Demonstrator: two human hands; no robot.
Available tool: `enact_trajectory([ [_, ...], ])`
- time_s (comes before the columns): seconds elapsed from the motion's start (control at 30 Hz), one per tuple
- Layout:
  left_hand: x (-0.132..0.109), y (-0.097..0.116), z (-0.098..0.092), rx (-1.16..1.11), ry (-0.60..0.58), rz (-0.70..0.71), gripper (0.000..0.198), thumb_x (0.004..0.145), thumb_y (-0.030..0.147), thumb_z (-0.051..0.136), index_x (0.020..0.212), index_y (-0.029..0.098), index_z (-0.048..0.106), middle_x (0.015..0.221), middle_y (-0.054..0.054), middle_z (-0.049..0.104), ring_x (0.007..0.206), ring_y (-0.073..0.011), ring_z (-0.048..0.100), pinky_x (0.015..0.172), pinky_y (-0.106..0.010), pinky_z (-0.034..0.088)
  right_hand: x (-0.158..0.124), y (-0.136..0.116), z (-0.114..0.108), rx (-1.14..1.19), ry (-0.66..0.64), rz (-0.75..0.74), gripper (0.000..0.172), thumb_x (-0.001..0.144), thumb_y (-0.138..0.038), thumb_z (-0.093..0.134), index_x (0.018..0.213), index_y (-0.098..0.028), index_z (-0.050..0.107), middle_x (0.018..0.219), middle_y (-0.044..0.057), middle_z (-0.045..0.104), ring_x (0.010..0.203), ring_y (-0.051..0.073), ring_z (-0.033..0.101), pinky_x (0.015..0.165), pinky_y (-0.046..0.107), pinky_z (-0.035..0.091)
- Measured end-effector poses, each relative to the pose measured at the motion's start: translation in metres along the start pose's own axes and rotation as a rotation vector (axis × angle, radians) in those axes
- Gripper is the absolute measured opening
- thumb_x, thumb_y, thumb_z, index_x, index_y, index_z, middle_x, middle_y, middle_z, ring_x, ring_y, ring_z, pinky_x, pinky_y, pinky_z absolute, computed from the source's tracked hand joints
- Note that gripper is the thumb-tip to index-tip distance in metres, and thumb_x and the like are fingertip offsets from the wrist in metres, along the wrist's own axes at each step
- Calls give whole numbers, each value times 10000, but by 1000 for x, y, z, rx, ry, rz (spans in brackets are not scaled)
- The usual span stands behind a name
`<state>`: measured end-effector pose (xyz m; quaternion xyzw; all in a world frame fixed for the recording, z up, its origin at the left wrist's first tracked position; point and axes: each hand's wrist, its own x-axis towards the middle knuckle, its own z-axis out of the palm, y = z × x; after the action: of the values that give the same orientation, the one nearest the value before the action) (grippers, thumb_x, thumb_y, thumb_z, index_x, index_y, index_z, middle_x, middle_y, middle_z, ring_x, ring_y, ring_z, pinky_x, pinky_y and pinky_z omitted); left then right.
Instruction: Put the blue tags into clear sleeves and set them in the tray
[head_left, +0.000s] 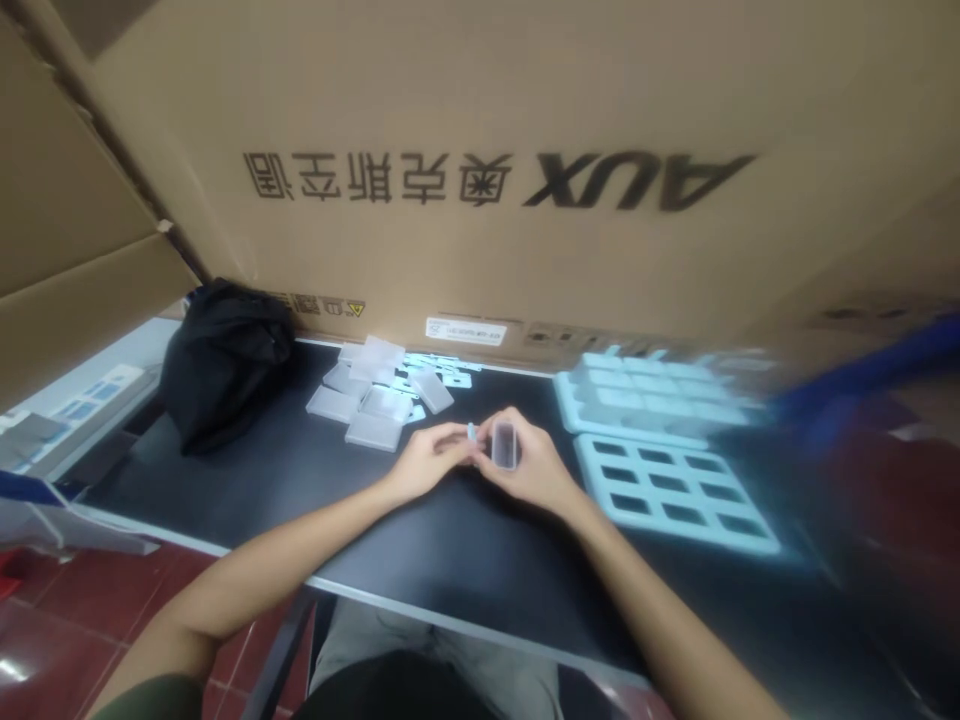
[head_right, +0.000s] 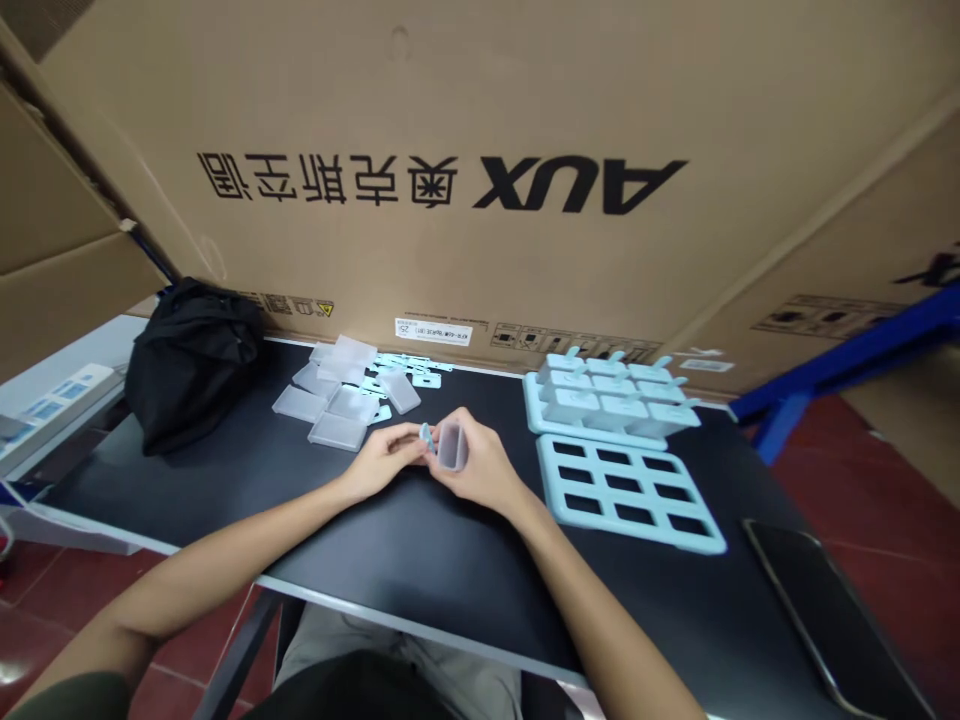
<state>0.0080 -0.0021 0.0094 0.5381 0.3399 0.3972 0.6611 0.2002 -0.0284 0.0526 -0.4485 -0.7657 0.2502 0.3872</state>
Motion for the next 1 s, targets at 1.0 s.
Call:
enact_trajectory([
  [1.0,-7,-2,-2,182,152,-61,477,706,562,863,824,104,795,670,-43,723,572,-125,611,548,-224,483,-12,-1,23,-811,-20,-111,697,920,-706,587,1391,-194,619,935,81,713,822,222,683,627,312,402],
])
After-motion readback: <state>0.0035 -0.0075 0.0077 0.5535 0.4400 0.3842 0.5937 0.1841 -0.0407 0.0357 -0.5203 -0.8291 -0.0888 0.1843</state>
